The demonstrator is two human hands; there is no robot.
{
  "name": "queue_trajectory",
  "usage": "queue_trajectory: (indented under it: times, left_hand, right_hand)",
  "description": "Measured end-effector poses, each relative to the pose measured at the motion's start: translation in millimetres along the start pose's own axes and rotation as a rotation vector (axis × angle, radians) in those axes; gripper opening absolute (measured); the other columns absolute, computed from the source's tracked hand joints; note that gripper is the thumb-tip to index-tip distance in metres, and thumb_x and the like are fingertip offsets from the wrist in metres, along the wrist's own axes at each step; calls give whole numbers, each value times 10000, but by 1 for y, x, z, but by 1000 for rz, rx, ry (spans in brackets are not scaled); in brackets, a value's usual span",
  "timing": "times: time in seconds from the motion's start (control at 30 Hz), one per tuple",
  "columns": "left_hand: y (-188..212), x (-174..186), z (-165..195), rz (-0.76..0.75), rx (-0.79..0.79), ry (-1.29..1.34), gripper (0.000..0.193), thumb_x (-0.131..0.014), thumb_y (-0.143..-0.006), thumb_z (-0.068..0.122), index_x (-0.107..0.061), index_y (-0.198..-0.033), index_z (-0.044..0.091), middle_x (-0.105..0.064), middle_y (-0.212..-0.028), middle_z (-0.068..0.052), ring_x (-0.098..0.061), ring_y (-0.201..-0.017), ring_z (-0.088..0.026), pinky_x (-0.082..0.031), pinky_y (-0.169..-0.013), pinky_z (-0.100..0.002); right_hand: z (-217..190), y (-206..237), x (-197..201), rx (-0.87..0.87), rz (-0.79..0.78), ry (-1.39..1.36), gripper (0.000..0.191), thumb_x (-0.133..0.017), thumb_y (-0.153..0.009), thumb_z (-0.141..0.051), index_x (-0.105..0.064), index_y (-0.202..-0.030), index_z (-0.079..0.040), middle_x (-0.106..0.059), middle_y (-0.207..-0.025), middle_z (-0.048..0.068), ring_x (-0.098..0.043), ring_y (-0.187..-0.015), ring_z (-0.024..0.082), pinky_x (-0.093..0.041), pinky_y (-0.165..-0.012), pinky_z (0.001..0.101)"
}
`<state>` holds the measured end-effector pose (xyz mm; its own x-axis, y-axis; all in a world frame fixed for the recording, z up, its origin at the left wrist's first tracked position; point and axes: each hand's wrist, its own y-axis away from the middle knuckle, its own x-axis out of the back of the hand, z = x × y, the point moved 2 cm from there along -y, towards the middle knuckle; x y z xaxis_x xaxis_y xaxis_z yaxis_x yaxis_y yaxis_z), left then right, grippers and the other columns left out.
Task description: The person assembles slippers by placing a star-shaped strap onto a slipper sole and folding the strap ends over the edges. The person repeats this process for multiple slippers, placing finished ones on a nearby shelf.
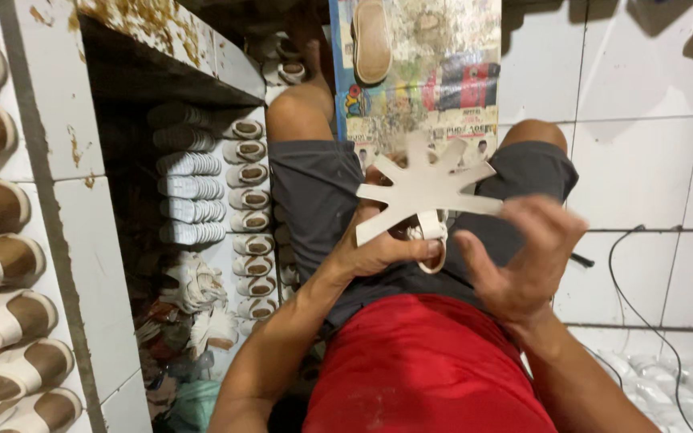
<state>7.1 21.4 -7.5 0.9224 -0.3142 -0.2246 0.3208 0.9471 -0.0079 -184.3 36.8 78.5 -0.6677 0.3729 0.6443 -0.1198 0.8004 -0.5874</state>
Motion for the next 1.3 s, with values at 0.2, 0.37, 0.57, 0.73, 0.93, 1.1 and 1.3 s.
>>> queue_trajectory:
  times: [0.2, 0.37, 0.57, 0.73, 0.93, 1.1, 1.3]
  left_hand:
    - [32, -10, -1, -129, 58, -220, 1111, -931, -766, 342, -287, -1616, 31, -368, -1470, -129, -433, -1406, -264, -394, -1272, -420]
    - [49, -14, 1, -130, 62, -205, 1118, -944, -734, 272, -280, -1596, 12, -340, -1545, -157, -382, -1488, -303, -345, -1275, -438]
    - [63, -19, 11, -100, 220, -25, 1092, -909, -763, 277, -241, -1574, -18, -467, -1460, -157, -473, -1419, -280, -384, -1230, -423]
    - [78, -24, 28, -124, 291, -85, 1054, -906, -751, 302, -292, -1557, 11, -427, -1487, -154, -430, -1440, -282, -336, -1238, -433]
    - [92, -29, 45, -194, 182, -225, 729, -904, -774, 296, -596, -1401, 88, -400, -1530, -168, -366, -1481, -319, -294, -1277, -436]
    - [92, -25, 44, -171, 263, -221, 765, -878, -757, 316, -583, -1429, 100, -371, -1545, -187, -358, -1491, -350, -311, -1264, -460]
    - [93, -26, 61, -110, 316, -43, 1044, -909, -723, 281, -346, -1566, 33, -402, -1510, -150, -412, -1440, -277, -328, -1242, -412]
  right_hand:
    - [35, 18, -11, -892, -351, -783, 701, -906, -791, -161, -434, -1296, -46, -563, -1051, 45, -595, -919, 122, -563, -796, 300]
    - [29, 37, -18, -1176, -565, -933, 413, -843, -763, -77, -652, -1115, 22, -716, -974, 59, -694, -882, 122, -588, -767, 277]
    - [14, 41, -13, -1209, -655, -887, 243, -801, -821, -65, -749, -1030, 48, -762, -926, 72, -685, -844, 110, -561, -746, 275]
    - [-1, 46, -7, -1285, -648, -985, 282, -809, -815, -96, -743, -1048, 48, -763, -930, 74, -688, -826, 113, -570, -725, 283]
    - [-16, 53, 9, -1253, -698, -772, 265, -811, -812, -109, -762, -1032, 32, -791, -890, 72, -696, -788, 99, -570, -694, 264]
    - [-19, 56, 4, -1236, -647, -849, 244, -804, -830, -107, -754, -1021, 36, -782, -883, 61, -683, -784, 85, -570, -694, 260]
    - [-19, 51, 6, -919, -618, -652, 593, -937, -749, -150, -598, -1201, 32, -666, -1056, 101, -635, -970, 144, -549, -821, 294]
